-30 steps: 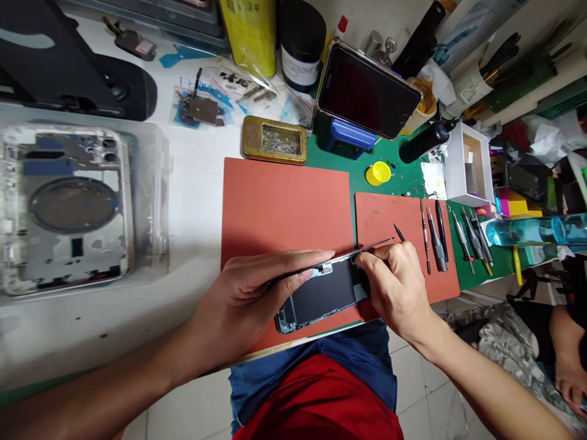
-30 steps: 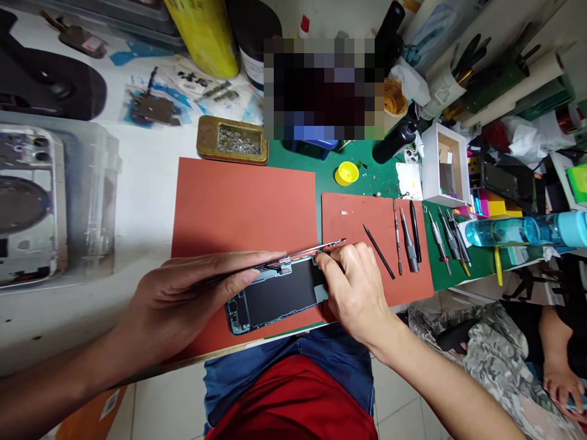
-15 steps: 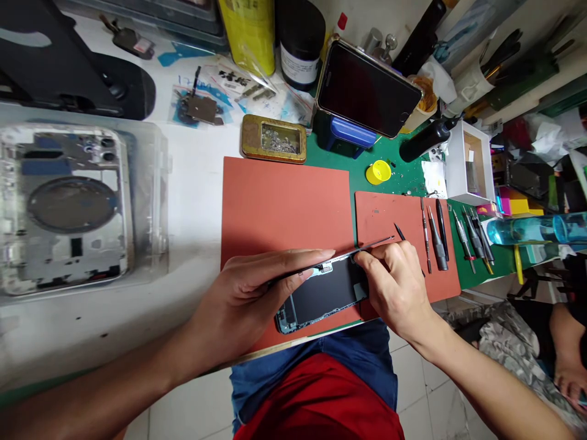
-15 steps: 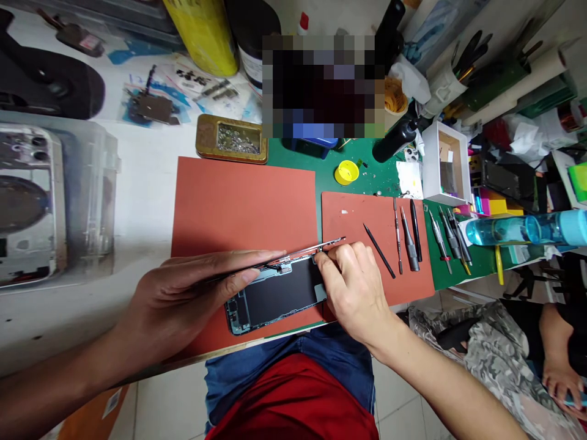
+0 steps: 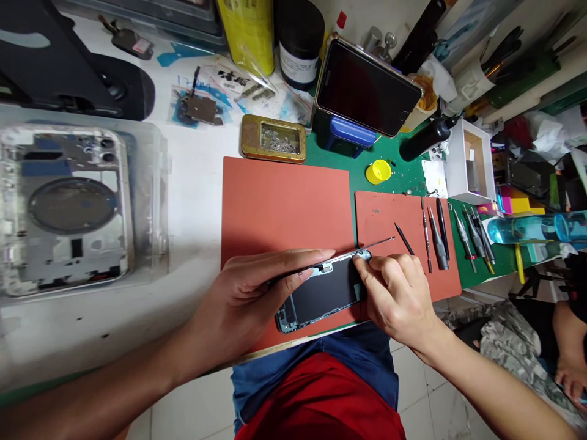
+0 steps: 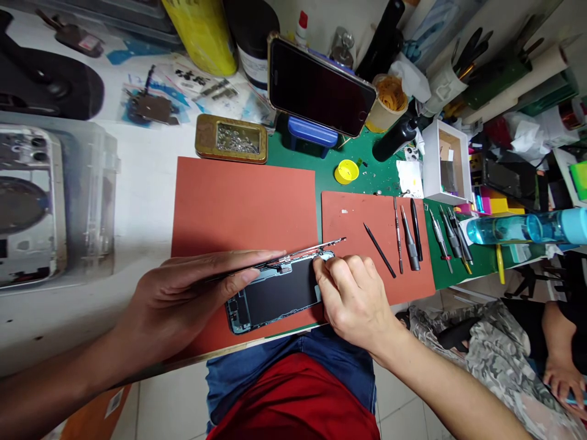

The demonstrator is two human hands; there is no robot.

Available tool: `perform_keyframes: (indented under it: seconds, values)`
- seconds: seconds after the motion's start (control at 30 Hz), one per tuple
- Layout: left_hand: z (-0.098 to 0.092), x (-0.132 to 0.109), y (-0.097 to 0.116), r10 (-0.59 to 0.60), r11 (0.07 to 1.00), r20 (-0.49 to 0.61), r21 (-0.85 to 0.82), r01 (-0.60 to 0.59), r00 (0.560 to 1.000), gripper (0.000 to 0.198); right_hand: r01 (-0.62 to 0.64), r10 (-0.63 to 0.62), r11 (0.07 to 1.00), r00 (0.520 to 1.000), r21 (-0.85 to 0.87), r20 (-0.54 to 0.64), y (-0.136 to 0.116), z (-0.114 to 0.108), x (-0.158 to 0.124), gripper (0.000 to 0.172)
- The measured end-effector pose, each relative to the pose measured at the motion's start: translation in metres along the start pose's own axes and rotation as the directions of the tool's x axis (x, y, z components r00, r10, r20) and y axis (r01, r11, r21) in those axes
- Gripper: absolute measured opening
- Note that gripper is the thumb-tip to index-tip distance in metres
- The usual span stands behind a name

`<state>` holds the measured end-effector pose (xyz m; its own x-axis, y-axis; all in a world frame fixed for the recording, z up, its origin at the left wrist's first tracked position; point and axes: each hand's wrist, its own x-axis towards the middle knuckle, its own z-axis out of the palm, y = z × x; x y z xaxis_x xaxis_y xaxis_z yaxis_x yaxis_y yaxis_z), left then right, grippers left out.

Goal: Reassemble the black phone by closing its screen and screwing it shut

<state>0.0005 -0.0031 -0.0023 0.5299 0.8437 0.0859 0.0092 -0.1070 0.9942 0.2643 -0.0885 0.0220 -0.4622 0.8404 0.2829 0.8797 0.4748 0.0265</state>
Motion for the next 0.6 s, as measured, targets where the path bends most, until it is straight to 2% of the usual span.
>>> perform_keyframes:
  seconds: [0.2, 0.43, 0.6]
  values:
    - [0.000, -0.001, -0.001, -0.015, 1.000, 0.020, -0.008, 0.015, 1.000, 0.046, -0.017, 0.017, 1.000, 1.000, 0.022, -0.003, -0.004, -0.012, -0.011, 0.048]
    - [0.000, -0.002, -0.001, -0.047, 0.999, 0.014, 0.020, 0.047, 0.999, 0.044, -0.008, -0.001, 0.986, 0.999, 0.167, 0.053, -0.014, -0.015, -0.016, 0.029]
    - [-0.001, -0.001, -0.001, -0.049, 0.997, -0.011, 0.054, 0.050, 0.999, 0.044, -0.024, 0.012, 0.979, 0.998, 0.202, 0.061, -0.016, -0.008, -0.013, 0.026]
